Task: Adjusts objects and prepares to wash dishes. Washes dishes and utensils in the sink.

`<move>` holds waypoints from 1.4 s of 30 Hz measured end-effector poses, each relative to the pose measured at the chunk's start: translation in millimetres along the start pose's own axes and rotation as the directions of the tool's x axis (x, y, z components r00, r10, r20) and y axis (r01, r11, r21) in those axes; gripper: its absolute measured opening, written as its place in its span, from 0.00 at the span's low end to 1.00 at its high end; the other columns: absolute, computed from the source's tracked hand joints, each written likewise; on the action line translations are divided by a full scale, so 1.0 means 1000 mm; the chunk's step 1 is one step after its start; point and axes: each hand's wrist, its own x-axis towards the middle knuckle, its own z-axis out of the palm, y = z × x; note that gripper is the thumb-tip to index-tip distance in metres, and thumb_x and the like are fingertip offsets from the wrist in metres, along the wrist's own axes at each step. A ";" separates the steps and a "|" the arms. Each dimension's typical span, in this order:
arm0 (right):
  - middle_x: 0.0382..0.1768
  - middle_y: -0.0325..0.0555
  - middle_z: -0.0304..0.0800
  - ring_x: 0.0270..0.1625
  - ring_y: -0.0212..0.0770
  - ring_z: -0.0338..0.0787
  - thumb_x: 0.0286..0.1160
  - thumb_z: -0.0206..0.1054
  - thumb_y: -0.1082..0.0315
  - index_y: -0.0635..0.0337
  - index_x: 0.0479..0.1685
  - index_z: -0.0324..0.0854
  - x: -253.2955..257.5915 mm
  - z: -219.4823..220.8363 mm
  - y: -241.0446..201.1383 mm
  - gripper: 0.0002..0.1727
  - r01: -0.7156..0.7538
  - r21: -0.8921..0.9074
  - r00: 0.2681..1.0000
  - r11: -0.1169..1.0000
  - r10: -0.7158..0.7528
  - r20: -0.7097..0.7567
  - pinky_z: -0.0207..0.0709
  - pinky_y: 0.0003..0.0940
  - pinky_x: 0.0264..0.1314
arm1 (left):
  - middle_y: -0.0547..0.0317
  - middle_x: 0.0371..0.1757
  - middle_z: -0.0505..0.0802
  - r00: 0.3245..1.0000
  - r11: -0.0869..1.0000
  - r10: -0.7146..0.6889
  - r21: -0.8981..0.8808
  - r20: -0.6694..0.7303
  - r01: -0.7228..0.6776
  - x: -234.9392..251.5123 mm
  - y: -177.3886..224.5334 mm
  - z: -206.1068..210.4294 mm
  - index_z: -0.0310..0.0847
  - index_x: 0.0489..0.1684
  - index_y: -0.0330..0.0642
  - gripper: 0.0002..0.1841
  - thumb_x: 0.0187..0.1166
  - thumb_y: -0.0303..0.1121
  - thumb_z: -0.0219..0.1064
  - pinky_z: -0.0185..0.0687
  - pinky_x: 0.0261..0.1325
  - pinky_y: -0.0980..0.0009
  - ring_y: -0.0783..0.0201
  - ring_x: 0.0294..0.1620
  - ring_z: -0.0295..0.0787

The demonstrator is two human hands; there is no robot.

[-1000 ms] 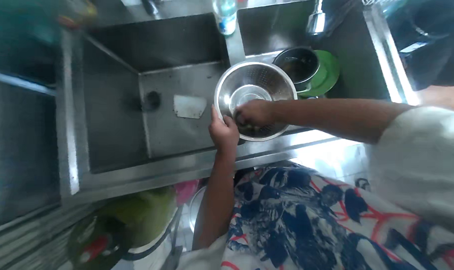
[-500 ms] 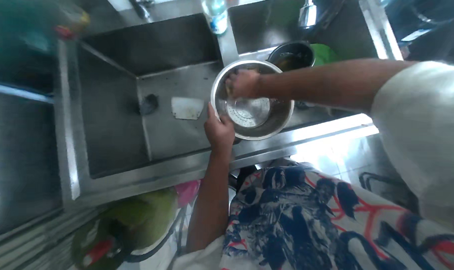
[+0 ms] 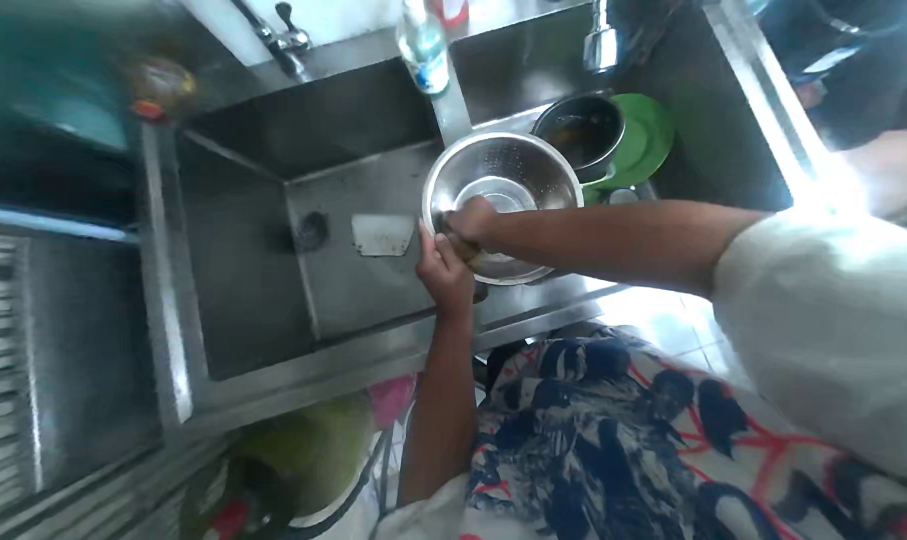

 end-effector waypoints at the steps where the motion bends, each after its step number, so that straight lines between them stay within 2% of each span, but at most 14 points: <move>1: 0.64 0.70 0.86 0.72 0.65 0.83 0.93 0.52 0.66 0.76 0.58 0.84 0.000 0.002 0.006 0.21 0.075 -0.039 0.997 0.996 -0.075 0.010 0.71 0.63 0.75 | 0.35 0.60 0.91 0.999 1.000 0.021 0.012 -0.026 -0.021 0.001 -0.002 0.000 0.62 0.87 0.28 0.25 0.93 0.29 0.49 0.85 0.65 0.62 0.56 0.56 0.93; 4: 0.45 0.63 0.92 0.53 0.63 0.91 0.78 0.69 0.67 0.68 0.42 0.89 0.002 0.008 0.051 0.10 0.271 -0.143 0.962 0.952 -0.262 0.076 0.80 0.67 0.58 | 0.33 0.63 0.90 0.998 0.999 0.000 0.036 -0.059 0.002 0.004 -0.006 -0.002 0.64 0.85 0.27 0.24 0.93 0.29 0.49 0.83 0.70 0.62 0.55 0.61 0.92; 7: 0.56 0.66 0.88 0.63 0.69 0.87 0.74 0.73 0.68 0.67 0.56 0.87 -0.028 -0.034 0.068 0.15 0.276 -0.659 0.943 0.700 -0.066 0.325 0.77 0.72 0.60 | 0.30 0.59 0.91 1.000 0.995 0.002 0.099 -0.008 -0.002 0.008 -0.002 -0.007 0.65 0.83 0.24 0.24 0.93 0.28 0.49 0.84 0.66 0.58 0.50 0.57 0.92; 10: 0.65 0.68 0.83 0.71 0.71 0.79 0.79 0.66 0.74 0.71 0.56 0.86 -0.020 -0.067 0.070 0.13 0.227 -0.840 0.973 0.492 -0.141 0.181 0.70 0.71 0.68 | 0.28 0.58 0.91 0.988 0.983 -0.004 0.180 0.154 -0.024 0.016 0.006 -0.017 0.63 0.85 0.24 0.25 0.92 0.28 0.50 0.83 0.65 0.51 0.43 0.56 0.93; 12: 0.78 0.64 0.76 0.82 0.66 0.72 0.80 0.61 0.80 0.69 0.63 0.84 0.011 -0.075 0.071 0.16 0.396 -0.855 0.856 0.335 -0.471 0.212 0.64 0.64 0.80 | 0.28 0.55 0.91 0.976 0.982 -0.041 0.191 0.212 0.000 0.023 0.007 -0.020 0.63 0.86 0.26 0.25 0.92 0.28 0.51 0.84 0.61 0.50 0.43 0.51 0.92; 16: 0.68 0.63 0.86 0.75 0.65 0.79 0.79 0.60 0.82 0.71 0.58 0.87 0.036 -0.066 0.044 0.15 0.707 -0.702 0.446 0.082 -0.823 0.352 0.67 0.55 0.80 | 0.32 0.65 0.89 0.959 0.988 -0.124 0.124 0.253 0.095 0.026 0.009 -0.022 0.62 0.88 0.32 0.25 0.93 0.31 0.51 0.82 0.66 0.52 0.47 0.60 0.91; 20: 0.71 0.67 0.81 0.78 0.69 0.74 0.79 0.62 0.80 0.73 0.57 0.87 0.010 -0.059 0.056 0.13 0.372 -0.846 0.892 0.382 -0.398 0.212 0.65 0.66 0.79 | 0.32 0.65 0.89 0.976 0.989 -0.111 0.113 0.187 0.091 0.021 0.007 -0.027 0.62 0.88 0.30 0.25 0.92 0.26 0.51 0.82 0.66 0.58 0.51 0.58 0.91; 22: 0.58 0.68 0.86 0.64 0.70 0.85 0.77 0.67 0.73 0.72 0.49 0.87 -0.021 -0.057 0.060 0.11 0.182 -0.813 0.983 0.554 -0.083 0.164 0.77 0.69 0.61 | 0.31 0.58 0.91 0.993 0.994 -0.053 0.106 0.109 0.041 0.019 0.003 -0.022 0.66 0.84 0.26 0.24 0.90 0.25 0.52 0.85 0.60 0.59 0.52 0.51 0.92; 26: 0.50 0.66 0.91 0.57 0.66 0.90 0.78 0.72 0.62 0.70 0.47 0.89 -0.031 -0.017 0.061 0.16 0.211 -0.425 0.946 0.880 -0.074 0.316 0.77 0.70 0.60 | 0.31 0.67 0.88 0.995 0.998 0.015 0.052 0.095 -0.020 0.018 -0.003 -0.012 0.70 0.81 0.25 0.23 0.90 0.26 0.52 0.80 0.72 0.57 0.50 0.65 0.90; 28: 0.44 0.65 0.92 0.49 0.61 0.92 0.78 0.69 0.65 0.71 0.43 0.88 -0.002 0.013 0.056 0.14 0.146 0.059 0.988 0.988 -0.149 0.041 0.81 0.66 0.55 | 0.32 0.70 0.87 0.992 1.000 -0.002 0.013 0.125 0.000 0.016 -0.005 -0.012 0.70 0.82 0.26 0.23 0.91 0.27 0.51 0.78 0.76 0.57 0.50 0.70 0.87; 31: 0.52 0.63 0.84 0.49 0.53 0.86 0.88 0.61 0.61 0.70 0.60 0.80 0.014 0.001 0.016 0.18 -0.076 0.770 0.954 0.634 0.272 -0.130 0.82 0.52 0.52 | 0.36 0.74 0.85 0.983 0.995 -0.067 -0.055 0.172 0.078 0.013 -0.006 -0.017 0.68 0.84 0.29 0.24 0.94 0.32 0.49 0.75 0.79 0.56 0.53 0.73 0.85; 33: 0.60 0.63 0.83 0.59 0.57 0.86 0.87 0.60 0.61 0.68 0.64 0.80 0.019 -0.008 0.006 0.19 -0.085 0.871 0.914 0.484 0.385 -0.125 0.81 0.56 0.59 | 0.37 0.72 0.86 0.986 0.991 -0.094 -0.086 0.137 0.106 0.009 -0.004 -0.014 0.69 0.83 0.30 0.23 0.94 0.32 0.49 0.77 0.77 0.56 0.54 0.71 0.86; 37: 0.53 0.67 0.89 0.59 0.64 0.90 0.72 0.71 0.71 0.71 0.55 0.84 0.018 0.014 0.046 0.15 0.182 0.142 0.982 0.973 -0.172 -0.083 0.81 0.66 0.61 | 0.38 0.72 0.86 0.984 0.978 -0.174 -0.109 0.032 0.176 0.012 -0.001 -0.011 0.71 0.82 0.31 0.23 0.94 0.34 0.50 0.77 0.77 0.59 0.57 0.70 0.85; 42: 0.63 0.61 0.88 0.67 0.66 0.86 0.75 0.72 0.72 0.59 0.65 0.87 -0.014 -0.010 0.063 0.18 0.498 -0.577 0.867 0.647 -0.385 0.317 0.77 0.70 0.66 | 0.32 0.73 0.85 0.989 0.990 -0.130 0.059 0.071 0.126 0.019 0.004 -0.015 0.65 0.86 0.29 0.24 0.94 0.30 0.49 0.74 0.78 0.56 0.49 0.72 0.85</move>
